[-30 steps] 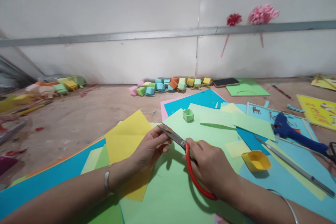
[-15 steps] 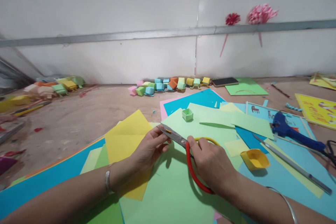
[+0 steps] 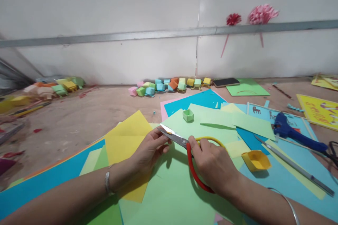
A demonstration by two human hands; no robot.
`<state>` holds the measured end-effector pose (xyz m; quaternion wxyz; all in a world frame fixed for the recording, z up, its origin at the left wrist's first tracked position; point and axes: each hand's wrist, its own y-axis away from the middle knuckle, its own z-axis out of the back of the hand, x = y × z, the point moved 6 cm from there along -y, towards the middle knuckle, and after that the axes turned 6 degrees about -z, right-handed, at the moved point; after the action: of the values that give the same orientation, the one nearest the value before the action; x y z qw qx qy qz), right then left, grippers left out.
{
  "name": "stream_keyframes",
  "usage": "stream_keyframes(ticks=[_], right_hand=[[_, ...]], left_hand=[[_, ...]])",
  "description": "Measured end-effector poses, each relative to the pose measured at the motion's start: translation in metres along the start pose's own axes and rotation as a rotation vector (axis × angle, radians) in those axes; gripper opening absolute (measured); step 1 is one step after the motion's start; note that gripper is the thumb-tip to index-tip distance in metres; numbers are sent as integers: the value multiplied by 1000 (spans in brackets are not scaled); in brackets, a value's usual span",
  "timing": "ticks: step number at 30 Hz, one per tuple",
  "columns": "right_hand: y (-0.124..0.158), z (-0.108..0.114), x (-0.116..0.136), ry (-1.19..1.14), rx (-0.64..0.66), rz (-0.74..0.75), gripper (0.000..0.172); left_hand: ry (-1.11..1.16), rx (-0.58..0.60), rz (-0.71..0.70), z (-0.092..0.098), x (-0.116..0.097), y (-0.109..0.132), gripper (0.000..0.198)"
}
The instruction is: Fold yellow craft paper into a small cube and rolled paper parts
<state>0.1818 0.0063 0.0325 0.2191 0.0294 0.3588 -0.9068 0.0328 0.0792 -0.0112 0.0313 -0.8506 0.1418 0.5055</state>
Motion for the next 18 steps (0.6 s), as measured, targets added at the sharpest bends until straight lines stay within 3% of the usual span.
stream_keyframes(ticks=[14, 18], right_hand=[[1, 0, -2, 17, -3, 3, 30], [-12, 11, -27, -2, -15, -60, 30]], left_hand=[[-28, 22, 3, 1, 2, -2, 28], [-62, 55, -2, 0, 1, 0, 28]])
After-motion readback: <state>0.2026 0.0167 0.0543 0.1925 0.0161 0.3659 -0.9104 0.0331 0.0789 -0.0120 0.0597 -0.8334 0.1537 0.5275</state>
